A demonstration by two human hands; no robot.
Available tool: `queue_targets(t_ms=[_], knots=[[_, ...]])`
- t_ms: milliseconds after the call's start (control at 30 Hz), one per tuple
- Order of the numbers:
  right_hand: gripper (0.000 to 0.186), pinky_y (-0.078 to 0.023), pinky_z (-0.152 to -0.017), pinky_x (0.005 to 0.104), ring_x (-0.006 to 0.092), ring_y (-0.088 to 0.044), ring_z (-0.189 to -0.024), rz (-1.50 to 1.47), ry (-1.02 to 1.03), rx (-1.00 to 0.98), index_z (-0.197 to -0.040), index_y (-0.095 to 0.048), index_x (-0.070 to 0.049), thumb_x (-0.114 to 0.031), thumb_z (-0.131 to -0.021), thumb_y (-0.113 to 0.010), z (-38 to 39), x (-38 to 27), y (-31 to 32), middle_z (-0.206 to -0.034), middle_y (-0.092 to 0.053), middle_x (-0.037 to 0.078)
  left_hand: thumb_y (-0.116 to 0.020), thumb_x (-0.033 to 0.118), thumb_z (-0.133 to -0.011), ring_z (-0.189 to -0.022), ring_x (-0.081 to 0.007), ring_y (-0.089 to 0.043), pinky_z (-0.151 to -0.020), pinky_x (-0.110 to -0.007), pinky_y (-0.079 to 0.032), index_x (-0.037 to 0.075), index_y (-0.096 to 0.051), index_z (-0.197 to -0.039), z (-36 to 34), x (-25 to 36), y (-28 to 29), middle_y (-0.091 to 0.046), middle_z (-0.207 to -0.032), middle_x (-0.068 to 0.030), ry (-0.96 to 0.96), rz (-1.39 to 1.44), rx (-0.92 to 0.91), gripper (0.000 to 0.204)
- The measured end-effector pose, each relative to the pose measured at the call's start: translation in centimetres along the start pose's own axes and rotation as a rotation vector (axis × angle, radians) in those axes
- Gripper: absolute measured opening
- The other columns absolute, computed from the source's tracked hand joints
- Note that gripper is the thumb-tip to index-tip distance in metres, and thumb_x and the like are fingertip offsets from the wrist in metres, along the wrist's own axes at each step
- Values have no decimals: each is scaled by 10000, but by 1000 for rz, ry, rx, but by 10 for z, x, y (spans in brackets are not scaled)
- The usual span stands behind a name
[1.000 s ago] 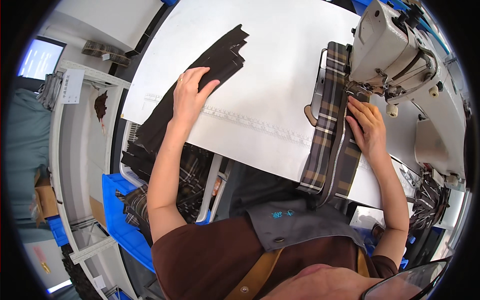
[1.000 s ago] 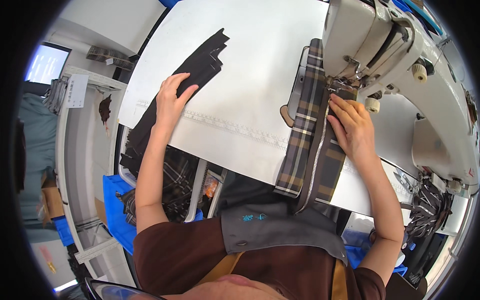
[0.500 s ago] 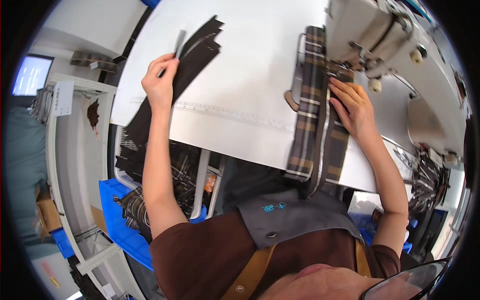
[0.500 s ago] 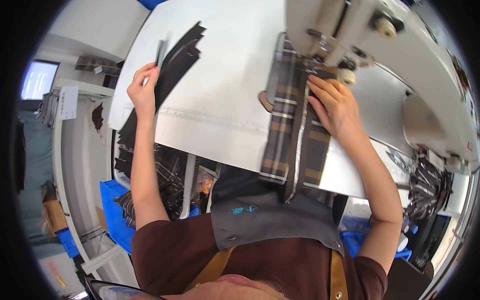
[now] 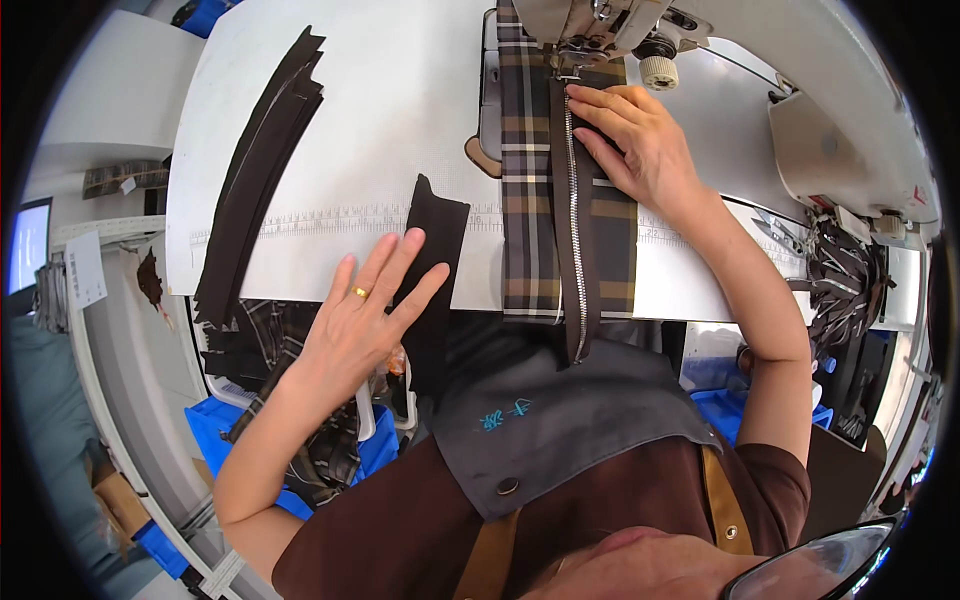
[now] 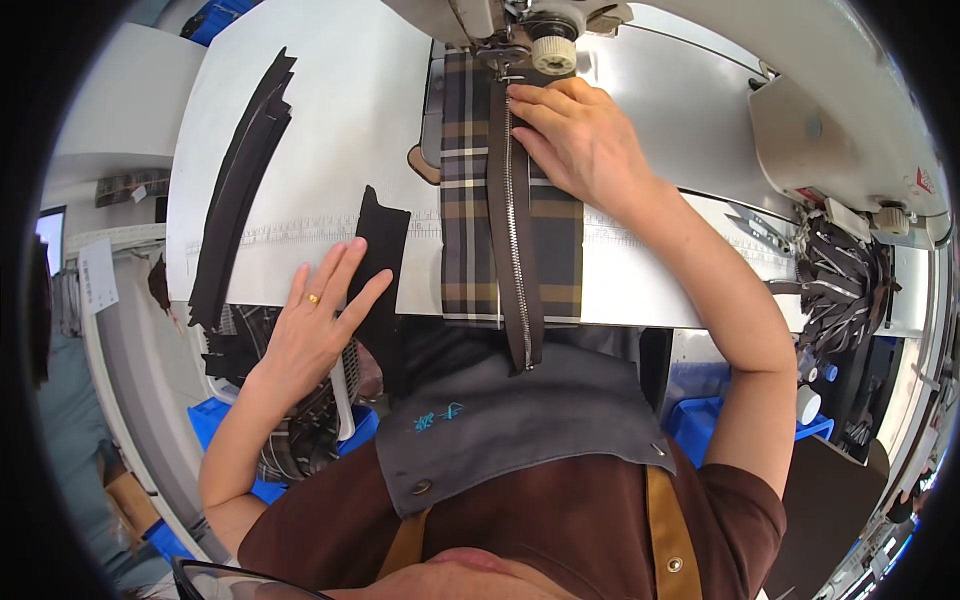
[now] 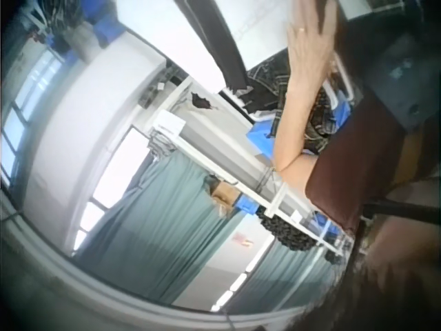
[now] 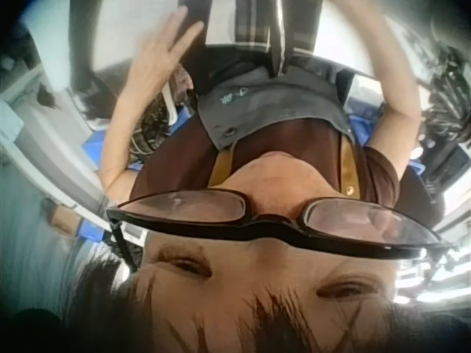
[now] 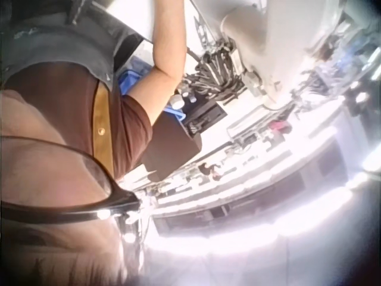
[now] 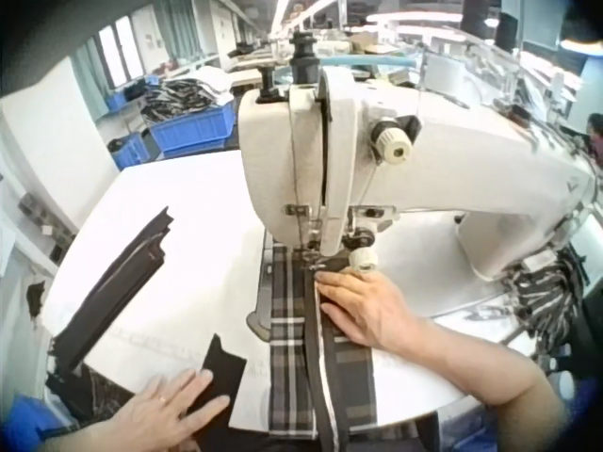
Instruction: The person sews a zipper onto a plaid fabric pouch using an industrial sewing machine. They guide the fabric under the needle, stitch along the zipper edge, and trim the excess thread with scissors. The process is repeated for multiple pouches, with the person retrieving new items from a blue bin and placing finished ones aside.
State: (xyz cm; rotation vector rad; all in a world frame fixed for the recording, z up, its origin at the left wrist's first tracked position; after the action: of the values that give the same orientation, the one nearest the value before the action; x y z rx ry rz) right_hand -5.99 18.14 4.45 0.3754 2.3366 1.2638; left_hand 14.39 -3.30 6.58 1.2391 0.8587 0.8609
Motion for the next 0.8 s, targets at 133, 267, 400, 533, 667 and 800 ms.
queue_targets(t_ms=[133,267,400,533,667,800], knots=[[247,-468,-832,350,232,-587,-953,34,74,77,-1000,-667,-21,-124,-776,-680,-3,-2,1,-1094,-649,59,-615,-8,-660,-1293,-275,-434,-1007,-530,-341,130,-512,-1179,-15,-20,-15,-387,-1447,-108,-88,336,155,547],[243,-458,-846,358,233,-582,-969,51,46,50,-1012,-658,-30,-143,-796,-661,-1,-1,1,-1113,-641,50,-584,63,-748,-1162,-251,-558,-1016,-491,-329,82,-579,-1143,-33,-18,-12,-582,-1255,-85,-12,326,402,395],[271,-464,-822,347,248,-566,-1037,27,-1,-3,-1059,-647,-45,-139,-805,-657,2,2,-2,-1164,-621,55,-536,100,-808,-1093,-228,-599,-1040,-469,-305,54,-616,-1161,-81,-15,21,-619,-1202,-81,-41,259,550,365],[233,-456,-841,357,233,-574,-957,4,-3,21,-1007,-656,-47,-170,-809,-651,0,-1,-1,-1110,-635,34,-548,124,-802,-1072,-207,-589,-1034,-477,-315,83,-616,-1186,-142,-20,23,-619,-1196,-43,-172,121,594,393],[221,-453,-847,365,241,-564,-979,-5,-7,46,-985,-657,-58,-176,-798,-663,1,1,-5,-1077,-639,22,-553,104,-792,-1109,-183,-557,-1034,-511,-313,106,-628,-1153,-165,-30,9,-609,-1208,-11,-201,107,557,369],[230,-455,-842,367,252,-568,-962,-31,-23,36,-985,-656,-54,-169,-785,-672,1,2,-4,-1033,-641,37,-570,123,-787,-1100,-183,-564,-1038,-507,-306,116,-629,-1155,-172,-33,2,-599,-1221,-15,-220,118,491,373]])
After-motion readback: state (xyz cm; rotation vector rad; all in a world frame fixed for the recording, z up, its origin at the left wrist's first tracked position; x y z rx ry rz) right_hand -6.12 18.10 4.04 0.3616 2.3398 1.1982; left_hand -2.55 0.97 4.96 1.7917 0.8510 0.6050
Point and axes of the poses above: each hand's wrist, its own z-axis away from the middle knuckle, its own y-axis out of the back of the hand, x = y × z, the point moved 4 cm from there along -z, towards the middle knuckle
